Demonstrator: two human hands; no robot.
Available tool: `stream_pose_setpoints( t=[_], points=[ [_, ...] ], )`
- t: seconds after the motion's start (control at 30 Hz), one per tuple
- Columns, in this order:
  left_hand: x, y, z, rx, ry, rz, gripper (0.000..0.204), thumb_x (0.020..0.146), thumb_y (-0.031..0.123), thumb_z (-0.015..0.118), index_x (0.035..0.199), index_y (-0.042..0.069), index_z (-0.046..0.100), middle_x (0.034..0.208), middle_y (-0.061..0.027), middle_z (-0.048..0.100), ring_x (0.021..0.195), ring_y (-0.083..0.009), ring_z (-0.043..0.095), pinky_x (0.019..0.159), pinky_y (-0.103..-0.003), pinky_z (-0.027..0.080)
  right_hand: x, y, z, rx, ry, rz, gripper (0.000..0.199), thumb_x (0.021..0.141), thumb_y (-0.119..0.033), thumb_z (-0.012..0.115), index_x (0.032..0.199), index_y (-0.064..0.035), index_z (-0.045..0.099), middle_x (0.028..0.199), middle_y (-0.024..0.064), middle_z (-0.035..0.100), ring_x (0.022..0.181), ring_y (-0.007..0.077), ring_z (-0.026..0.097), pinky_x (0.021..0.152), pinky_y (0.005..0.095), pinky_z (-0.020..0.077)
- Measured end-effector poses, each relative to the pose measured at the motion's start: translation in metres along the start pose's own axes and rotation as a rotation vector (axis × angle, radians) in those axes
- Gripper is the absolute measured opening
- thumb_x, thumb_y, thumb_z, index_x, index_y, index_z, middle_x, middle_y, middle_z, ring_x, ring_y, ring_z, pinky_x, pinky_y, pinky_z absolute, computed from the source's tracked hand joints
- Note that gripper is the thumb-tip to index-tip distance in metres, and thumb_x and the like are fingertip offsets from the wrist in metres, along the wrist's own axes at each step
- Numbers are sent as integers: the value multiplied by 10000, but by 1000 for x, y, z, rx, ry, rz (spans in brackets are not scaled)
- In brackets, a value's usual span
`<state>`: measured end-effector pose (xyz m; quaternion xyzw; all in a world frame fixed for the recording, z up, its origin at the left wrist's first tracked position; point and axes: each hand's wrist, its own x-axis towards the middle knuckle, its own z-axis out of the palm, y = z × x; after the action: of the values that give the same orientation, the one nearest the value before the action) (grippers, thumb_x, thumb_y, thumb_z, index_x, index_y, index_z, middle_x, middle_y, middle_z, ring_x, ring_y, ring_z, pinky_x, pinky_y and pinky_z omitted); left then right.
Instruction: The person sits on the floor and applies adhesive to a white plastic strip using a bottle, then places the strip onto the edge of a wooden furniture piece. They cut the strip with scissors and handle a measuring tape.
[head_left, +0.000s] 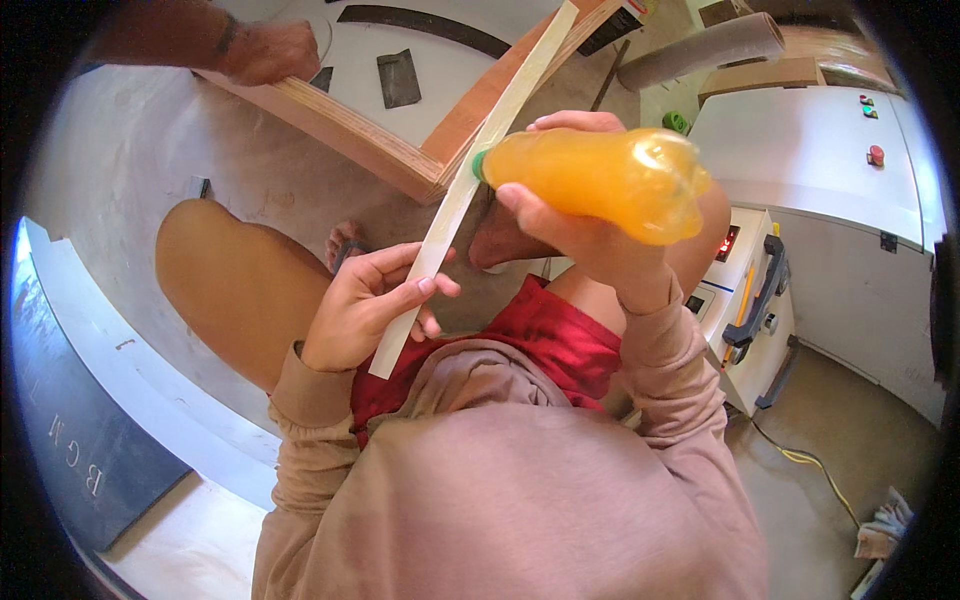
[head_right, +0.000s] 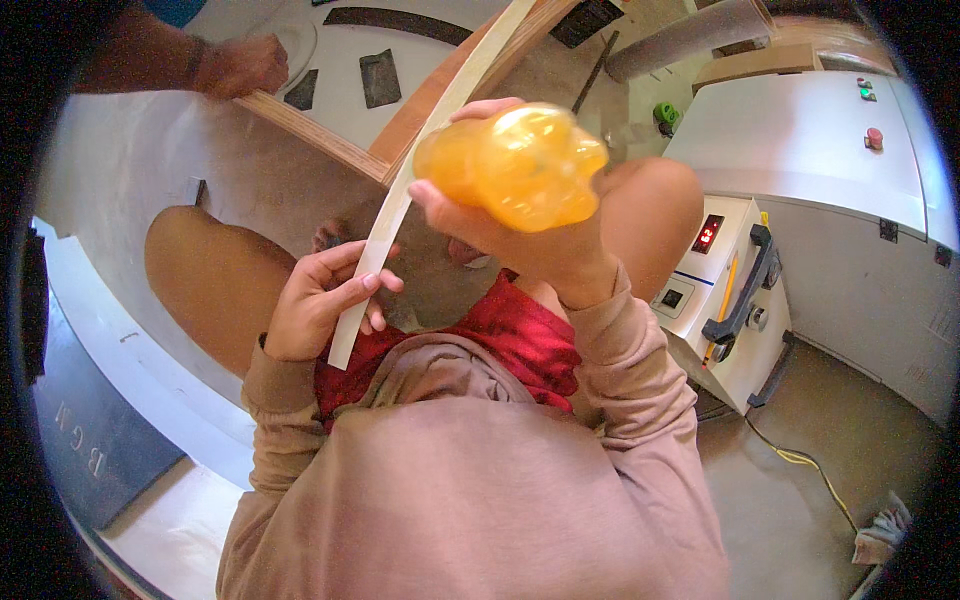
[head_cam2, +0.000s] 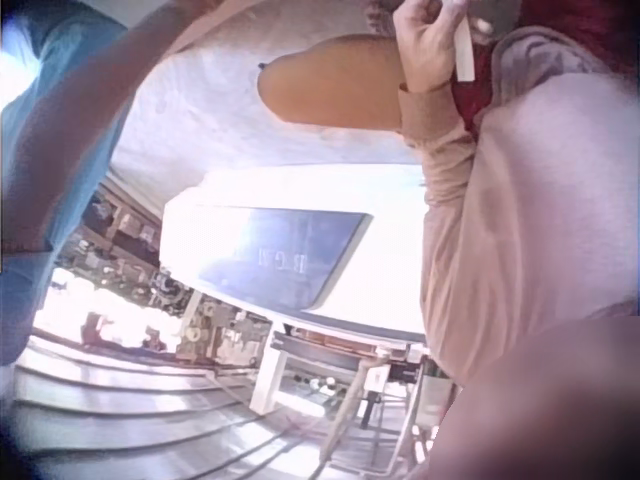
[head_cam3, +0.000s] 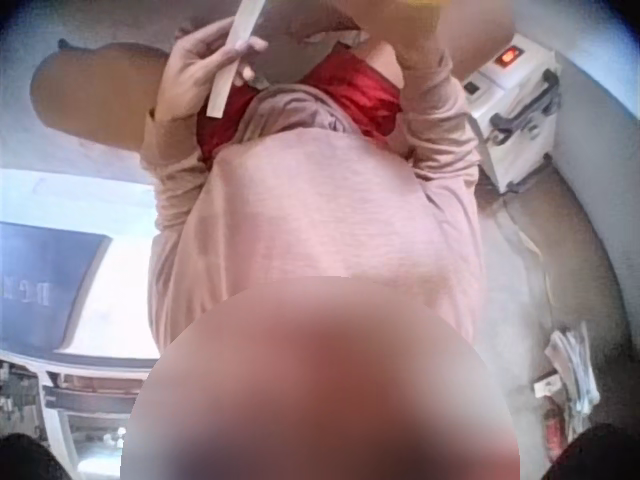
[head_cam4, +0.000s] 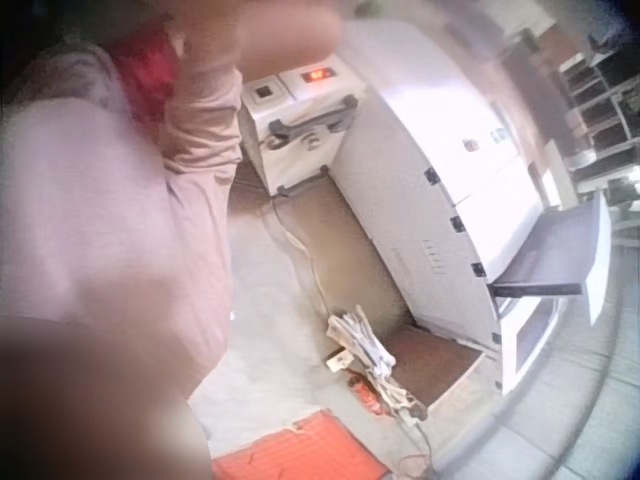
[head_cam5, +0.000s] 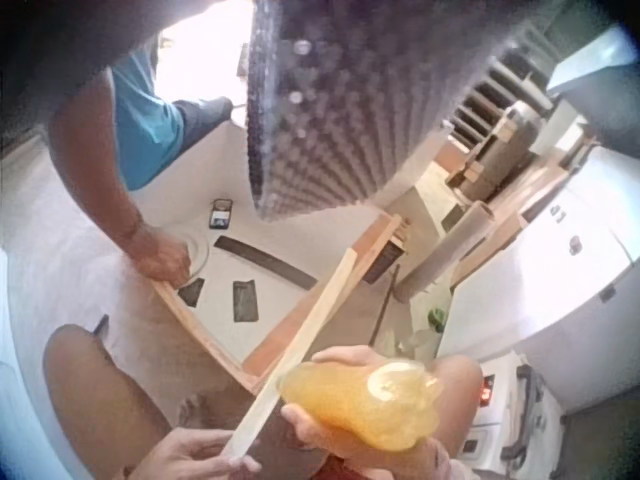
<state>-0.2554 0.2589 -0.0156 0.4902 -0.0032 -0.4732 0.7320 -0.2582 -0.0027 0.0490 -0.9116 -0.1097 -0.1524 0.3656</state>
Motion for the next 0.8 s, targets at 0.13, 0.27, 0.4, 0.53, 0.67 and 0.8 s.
stream_pose_setpoints(
  t=[0.13,0.27,0.4,0.53,0.67,0.8],
  points=[
    [2,-1,0,8,3,25,398,1087,146,653,1430,-52,613,1131,-88,770,762,-97,719,674,-231,598,-8,-6,3,271,-116,-161,502,797,-115,938,1234,-34,704,1044,57,766,933,140,759,824,276,609],
    [4,-3,0,17,-10,13,409,1086,154,659,1438,-49,613,1125,-82,771,765,-95,720,676,-238,605,-11,-13,2,157,-99,1,531,801,-115,938,1255,-11,683,999,58,772,889,140,769,803,271,615],
    [4,-6,0,8,-6,29,414,1081,165,671,1442,-32,623,1120,-81,772,766,-95,721,672,-240,603,-7,-15,1,12,-154,-168,464,838,-67,896,1240,3,677,999,73,780,845,155,766,790,274,617],
    [5,-7,0,-16,-14,42,412,1076,175,684,1433,-25,638,1116,-78,771,769,-96,723,674,-241,603,-10,-21,7,-48,-106,-110,452,834,-38,888,1231,7,678,992,75,781,872,152,769,798,273,612],
    [3,-8,1,-32,-11,33,411,1072,172,690,1427,-30,643,1115,-80,768,774,-100,728,676,-243,605,-19,-36,11,241,-83,89,428,797,-117,914,1152,-10,702,935,73,762,796,166,757,741,279,616],
    [4,-13,1,-21,14,54,401,1066,145,688,1423,-33,648,1106,-83,769,781,-108,735,675,-245,601,-22,-39,-6,180,-8,123,399,794,-112,919,1121,-7,716,988,75,766,825,145,739,772,273,603]
  ],
)
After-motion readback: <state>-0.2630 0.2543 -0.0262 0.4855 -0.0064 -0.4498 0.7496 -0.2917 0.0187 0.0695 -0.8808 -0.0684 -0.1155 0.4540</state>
